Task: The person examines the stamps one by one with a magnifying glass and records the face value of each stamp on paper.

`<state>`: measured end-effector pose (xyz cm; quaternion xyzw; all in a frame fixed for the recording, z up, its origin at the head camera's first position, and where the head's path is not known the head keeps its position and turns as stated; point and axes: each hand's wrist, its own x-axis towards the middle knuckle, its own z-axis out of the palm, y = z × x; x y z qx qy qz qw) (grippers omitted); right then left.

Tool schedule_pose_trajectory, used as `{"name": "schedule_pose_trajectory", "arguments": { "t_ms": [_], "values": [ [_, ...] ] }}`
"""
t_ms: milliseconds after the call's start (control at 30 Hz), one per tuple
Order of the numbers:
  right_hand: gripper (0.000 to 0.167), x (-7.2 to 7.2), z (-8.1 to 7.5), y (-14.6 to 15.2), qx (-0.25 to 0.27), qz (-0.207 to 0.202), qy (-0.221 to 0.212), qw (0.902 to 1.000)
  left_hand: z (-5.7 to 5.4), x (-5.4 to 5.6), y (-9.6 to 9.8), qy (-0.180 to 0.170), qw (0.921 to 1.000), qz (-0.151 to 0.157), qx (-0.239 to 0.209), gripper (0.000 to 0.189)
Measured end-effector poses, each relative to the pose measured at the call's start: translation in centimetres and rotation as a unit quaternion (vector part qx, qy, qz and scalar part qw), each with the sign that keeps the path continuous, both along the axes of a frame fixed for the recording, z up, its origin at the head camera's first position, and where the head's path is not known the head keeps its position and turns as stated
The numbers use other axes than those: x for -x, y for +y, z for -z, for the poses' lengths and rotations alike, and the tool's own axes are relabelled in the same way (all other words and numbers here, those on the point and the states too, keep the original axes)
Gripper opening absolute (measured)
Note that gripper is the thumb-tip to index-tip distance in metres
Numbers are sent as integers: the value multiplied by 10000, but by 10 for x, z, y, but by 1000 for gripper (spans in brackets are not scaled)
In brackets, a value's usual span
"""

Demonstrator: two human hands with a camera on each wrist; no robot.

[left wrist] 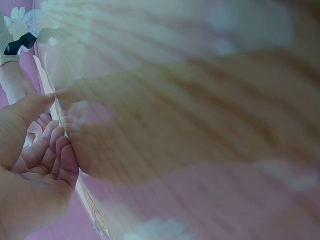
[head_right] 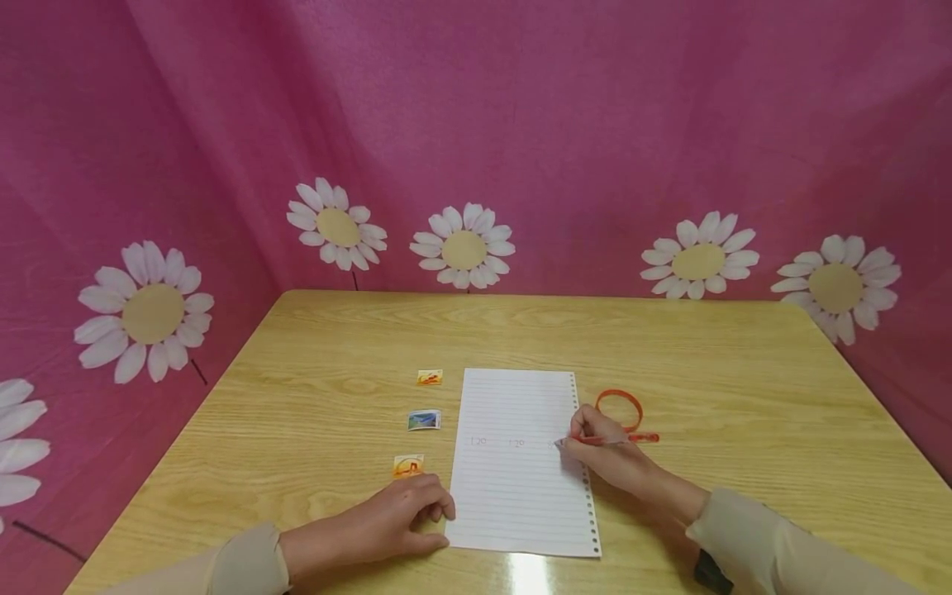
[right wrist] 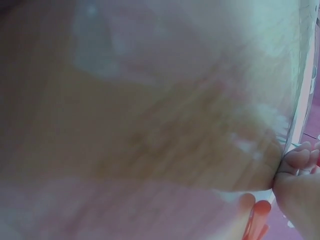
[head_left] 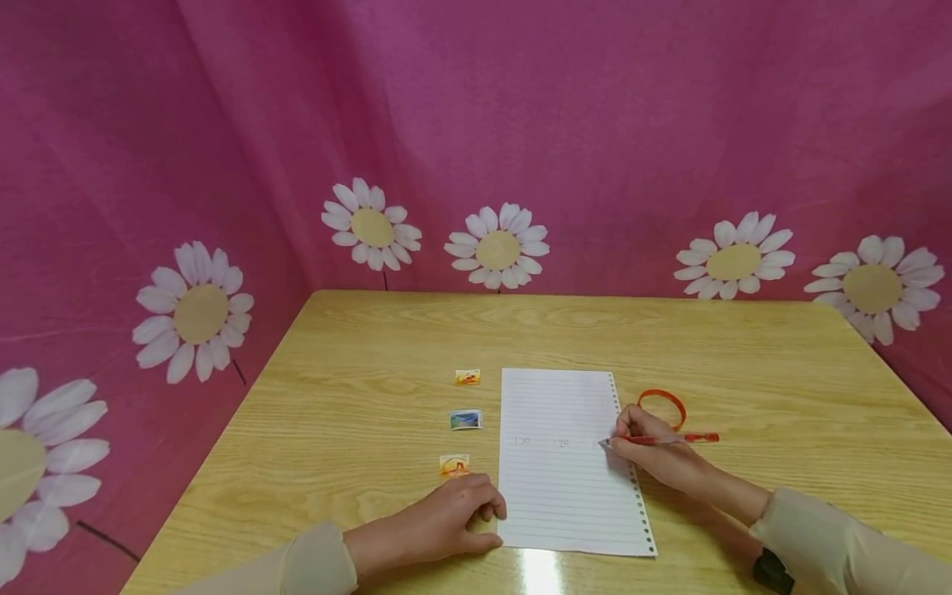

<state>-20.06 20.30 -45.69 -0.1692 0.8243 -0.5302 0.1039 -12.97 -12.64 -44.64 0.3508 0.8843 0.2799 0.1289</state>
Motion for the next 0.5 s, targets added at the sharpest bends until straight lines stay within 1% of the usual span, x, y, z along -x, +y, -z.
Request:
{"name": "schedule_pose_trajectory", "arguments": {
  "t_ms": [267,367,500],
  "values": [
    [17,3,1,1,148,-360,343,9987,-1,0,-1,5,10000,10,-8,17],
    [17,4,0,2,86,-447,295,9985,-1,0,-1,16,10000,33,-17,17],
    [18,4,-1,4,0,-463,158,9988,-1,-1,-1,57,10000,64,-42,17]
  ]
}}
